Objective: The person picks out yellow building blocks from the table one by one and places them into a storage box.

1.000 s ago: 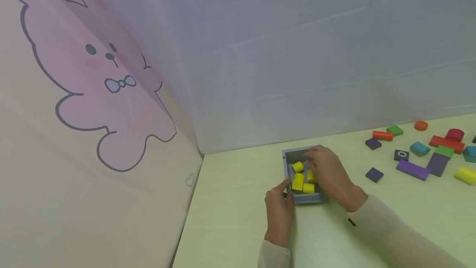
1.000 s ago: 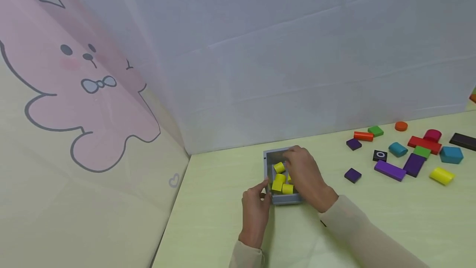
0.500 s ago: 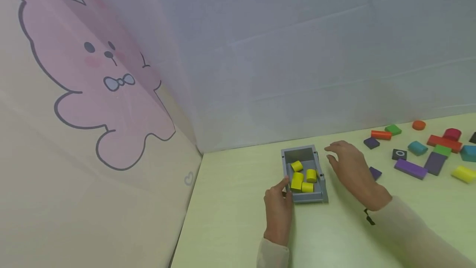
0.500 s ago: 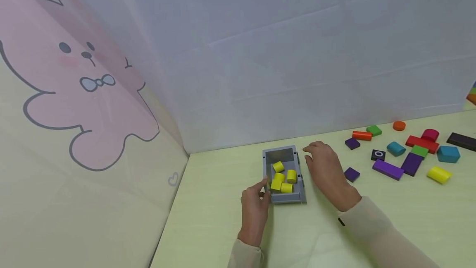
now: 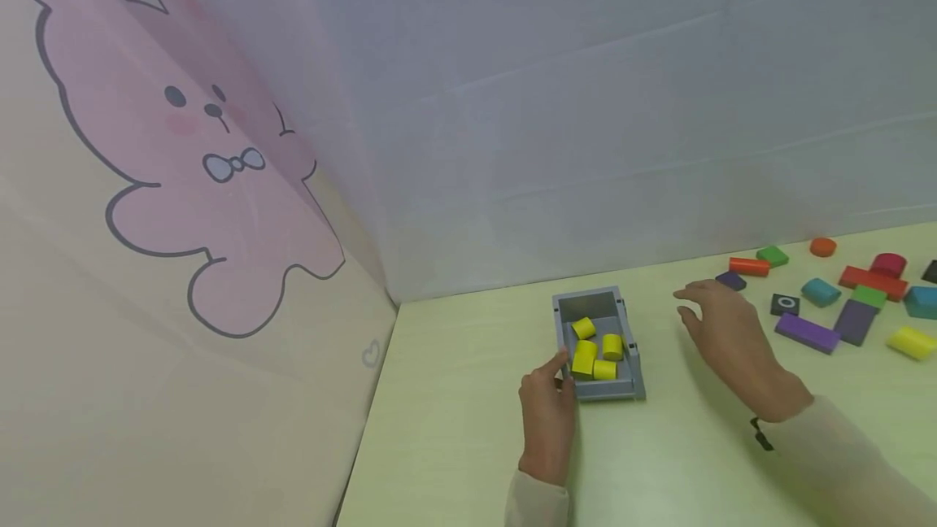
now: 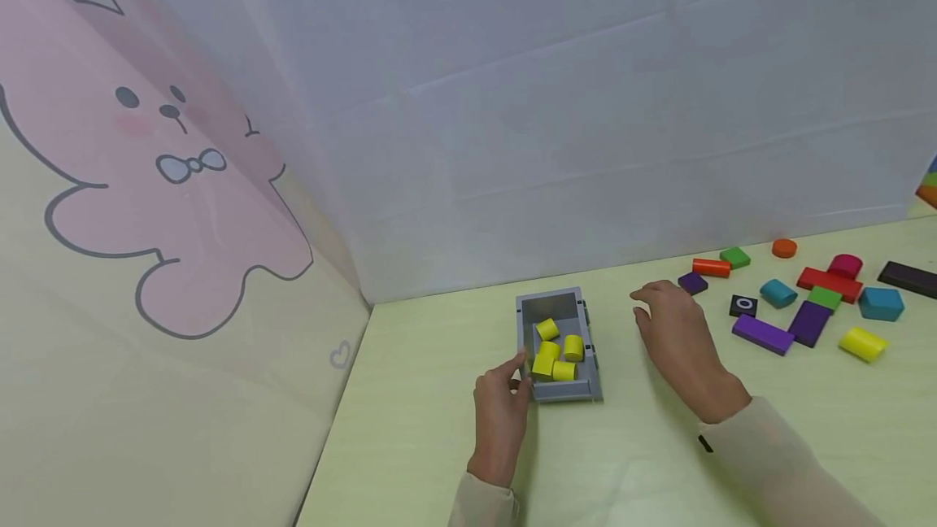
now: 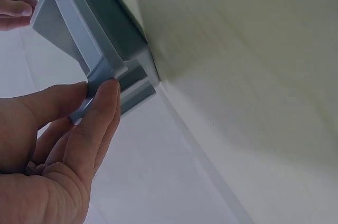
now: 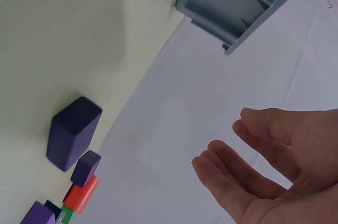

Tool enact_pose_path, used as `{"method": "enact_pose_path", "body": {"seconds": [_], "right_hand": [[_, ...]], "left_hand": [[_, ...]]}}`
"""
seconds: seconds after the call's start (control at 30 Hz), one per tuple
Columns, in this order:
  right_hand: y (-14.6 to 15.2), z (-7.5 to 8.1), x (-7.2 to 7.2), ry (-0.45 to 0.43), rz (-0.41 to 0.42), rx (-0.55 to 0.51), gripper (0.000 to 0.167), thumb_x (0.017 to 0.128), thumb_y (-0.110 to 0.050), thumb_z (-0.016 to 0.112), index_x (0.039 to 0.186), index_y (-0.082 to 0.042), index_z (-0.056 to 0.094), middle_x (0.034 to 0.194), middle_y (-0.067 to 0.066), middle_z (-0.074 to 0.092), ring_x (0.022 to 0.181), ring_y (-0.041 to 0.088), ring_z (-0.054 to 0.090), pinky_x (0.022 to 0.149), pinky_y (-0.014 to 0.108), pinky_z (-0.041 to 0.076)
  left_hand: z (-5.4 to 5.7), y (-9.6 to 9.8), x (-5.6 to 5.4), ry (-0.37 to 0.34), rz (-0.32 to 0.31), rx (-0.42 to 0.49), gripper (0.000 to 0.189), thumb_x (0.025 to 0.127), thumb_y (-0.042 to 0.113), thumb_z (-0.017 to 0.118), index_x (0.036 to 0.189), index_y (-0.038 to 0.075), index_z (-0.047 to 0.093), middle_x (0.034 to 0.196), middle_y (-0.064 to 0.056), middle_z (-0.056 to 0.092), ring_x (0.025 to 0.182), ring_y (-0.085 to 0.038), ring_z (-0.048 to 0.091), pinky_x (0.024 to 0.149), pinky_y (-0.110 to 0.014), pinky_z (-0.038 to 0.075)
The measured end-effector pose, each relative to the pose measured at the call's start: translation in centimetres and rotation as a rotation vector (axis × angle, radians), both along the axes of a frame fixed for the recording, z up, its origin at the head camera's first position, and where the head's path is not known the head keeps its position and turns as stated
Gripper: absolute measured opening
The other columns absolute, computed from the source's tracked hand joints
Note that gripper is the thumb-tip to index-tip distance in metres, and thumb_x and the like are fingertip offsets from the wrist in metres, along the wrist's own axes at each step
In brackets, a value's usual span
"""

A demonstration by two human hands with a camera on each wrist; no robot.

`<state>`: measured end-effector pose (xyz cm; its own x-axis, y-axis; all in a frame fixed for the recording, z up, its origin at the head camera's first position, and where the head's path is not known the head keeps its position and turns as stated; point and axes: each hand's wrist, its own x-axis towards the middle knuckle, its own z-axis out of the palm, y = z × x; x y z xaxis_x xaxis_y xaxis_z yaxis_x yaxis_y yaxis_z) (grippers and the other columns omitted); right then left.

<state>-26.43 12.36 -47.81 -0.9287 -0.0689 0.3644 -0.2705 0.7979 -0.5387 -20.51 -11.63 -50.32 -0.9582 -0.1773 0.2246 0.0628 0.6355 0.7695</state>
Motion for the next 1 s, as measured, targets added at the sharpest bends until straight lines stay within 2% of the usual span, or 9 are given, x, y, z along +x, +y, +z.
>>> {"method": "enact_pose_path", "body": {"seconds": [0.3,0.57,0.7,0.77,0.8,0.87,0.93,1.0], "right_hand": [[2.8,-0.4,0.1,-0.010,-0.016,-0.034,0.027,0.089,0.008,0.073,0.115,0.016,0.069,0.123,0.042,0.062,0.114,0.062,0.058,0.091,0.072,0.049],[6.3,-1.4,0.9,0.001,-0.057,-0.004,0.029,0.088,0.006,0.074,0.115,0.016,0.068,0.114,0.042,0.064,0.101,0.061,0.060,0.074,0.066,0.053],[7.8,-1.7,1.3,-0.009,-0.080,0.009,0.030,0.088,0.006,0.075,0.115,0.016,0.068,0.112,0.042,0.065,0.098,0.062,0.060,0.070,0.065,0.054],[8.4,-1.8,1.4,-0.029,-0.099,0.013,0.030,0.088,0.007,0.074,0.115,0.018,0.067,0.113,0.043,0.064,0.098,0.063,0.060,0.069,0.064,0.054],[8.7,-1.8,1.5,-0.046,-0.109,0.012,0.031,0.088,0.007,0.073,0.116,0.018,0.067,0.111,0.043,0.064,0.092,0.061,0.061,0.067,0.062,0.054],[9.3,-1.7,1.6,-0.091,-0.138,0.024,0.032,0.089,0.007,0.072,0.118,0.019,0.065,0.117,0.044,0.062,0.099,0.063,0.059,0.071,0.063,0.054],[9.8,-1.7,1.8,-0.125,-0.169,0.039,0.032,0.090,0.006,0.071,0.119,0.020,0.064,0.120,0.045,0.060,0.099,0.063,0.060,0.072,0.064,0.054],[10.4,-1.7,2.0,-0.156,-0.200,0.058,0.031,0.092,0.006,0.070,0.119,0.020,0.063,0.111,0.042,0.065,0.090,0.056,0.062,0.068,0.060,0.054]], "left_hand": [[0.2,-0.1,0.1,-0.016,0.009,0.009,0.041,0.086,-0.018,0.074,0.124,-0.001,0.077,0.120,-0.016,0.077,0.074,-0.006,0.068,0.059,-0.017,0.052],[0.2,-0.3,0.2,0.024,0.000,-0.017,0.042,0.086,-0.018,0.074,0.124,-0.001,0.077,0.118,-0.015,0.078,0.071,-0.007,0.068,0.058,-0.018,0.051],[0.0,-0.4,0.1,0.035,-0.007,-0.023,0.042,0.086,-0.018,0.074,0.124,-0.002,0.077,0.118,-0.015,0.078,0.070,-0.007,0.068,0.058,-0.018,0.051],[0.0,-0.4,0.1,0.035,-0.009,-0.022,0.042,0.086,-0.018,0.074,0.124,-0.002,0.077,0.118,-0.016,0.078,0.070,-0.007,0.069,0.058,-0.018,0.052],[0.0,-0.4,0.0,0.034,-0.009,-0.022,0.042,0.086,-0.018,0.074,0.124,-0.002,0.077,0.119,-0.016,0.078,0.070,-0.007,0.069,0.058,-0.018,0.051],[-0.1,-0.4,0.0,0.032,-0.009,-0.024,0.042,0.086,-0.018,0.074,0.124,-0.002,0.077,0.119,-0.015,0.078,0.070,-0.007,0.069,0.058,-0.018,0.052],[-0.1,-0.4,0.0,0.030,-0.010,-0.021,0.042,0.086,-0.018,0.074,0.124,-0.002,0.077,0.120,-0.016,0.077,0.071,-0.007,0.069,0.058,-0.018,0.052],[0.0,-0.3,-0.1,0.026,-0.010,-0.016,0.041,0.086,-0.018,0.074,0.124,-0.002,0.077,0.120,-0.016,0.077,0.072,-0.007,0.069,0.059,-0.018,0.052]]}}
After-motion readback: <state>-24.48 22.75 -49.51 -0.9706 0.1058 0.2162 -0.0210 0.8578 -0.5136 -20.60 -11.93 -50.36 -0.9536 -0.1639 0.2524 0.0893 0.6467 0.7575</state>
